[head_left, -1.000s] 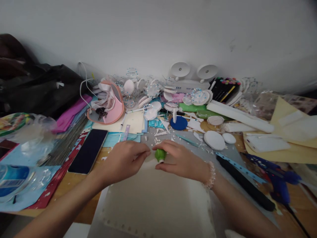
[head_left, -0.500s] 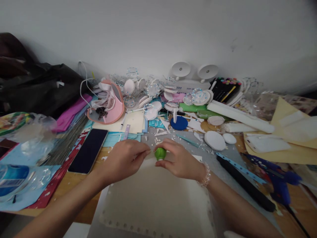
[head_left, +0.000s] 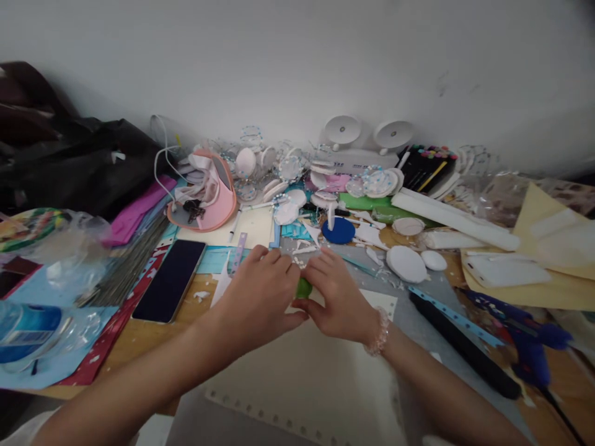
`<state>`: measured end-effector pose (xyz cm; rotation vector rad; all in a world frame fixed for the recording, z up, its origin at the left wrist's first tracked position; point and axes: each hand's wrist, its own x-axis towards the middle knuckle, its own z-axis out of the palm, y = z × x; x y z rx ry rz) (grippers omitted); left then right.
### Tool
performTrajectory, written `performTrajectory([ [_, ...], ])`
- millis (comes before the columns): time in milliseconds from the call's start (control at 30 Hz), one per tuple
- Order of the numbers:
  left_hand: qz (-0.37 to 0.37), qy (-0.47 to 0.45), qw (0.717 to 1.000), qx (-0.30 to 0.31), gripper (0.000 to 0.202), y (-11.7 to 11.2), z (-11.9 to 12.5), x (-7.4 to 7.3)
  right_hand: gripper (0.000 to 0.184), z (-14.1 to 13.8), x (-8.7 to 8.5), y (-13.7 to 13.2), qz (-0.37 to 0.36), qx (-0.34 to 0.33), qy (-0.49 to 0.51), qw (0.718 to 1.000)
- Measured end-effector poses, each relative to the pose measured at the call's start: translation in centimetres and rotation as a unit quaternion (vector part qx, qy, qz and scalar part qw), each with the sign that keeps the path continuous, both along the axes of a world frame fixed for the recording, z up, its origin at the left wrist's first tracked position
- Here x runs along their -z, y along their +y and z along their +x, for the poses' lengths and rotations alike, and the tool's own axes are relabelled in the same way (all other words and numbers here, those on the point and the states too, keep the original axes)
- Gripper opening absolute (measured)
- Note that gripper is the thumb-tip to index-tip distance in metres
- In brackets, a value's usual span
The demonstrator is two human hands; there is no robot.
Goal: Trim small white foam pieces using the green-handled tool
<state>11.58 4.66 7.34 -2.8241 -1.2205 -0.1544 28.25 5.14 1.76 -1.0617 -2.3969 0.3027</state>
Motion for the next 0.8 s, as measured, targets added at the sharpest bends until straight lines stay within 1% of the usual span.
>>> performTrajectory([
  [133, -0.001, 0.029, 1.0, 0.012, 0.033, 1.4, 1.0, 1.1, 0.016, -0.1, -0.1, -0.1, 0.013, 0.005, -0.03, 0.999],
  [300, -0.007, 0.03, 0.999, 0.043, 0.036, 2.5, 0.8, 1.6, 0.011, 0.0, 0.3, -0.1, 0.014, 0.012, -0.039, 0.999],
  [433, -0.032, 0.029, 0.998, 0.049, 0.034, 3.0, 0.5, 2.0, 0.007, -0.1, 0.7, -0.2, 0.015, 0.007, -0.05, 0.999],
  [667, -0.056, 0.036, 0.997, 0.048, 0.035, 3.3, 0.3, 2.7, 0.011, 0.0, 1.1, 0.2, 0.004, 0.006, -0.057, 0.998],
  [800, -0.113, 0.011, 0.993, 0.031, 0.036, 3.0, -0.5, 2.8, 0.018, 0.2, 1.1, 0.7, -0.004, 0.001, -0.065, 0.998],
])
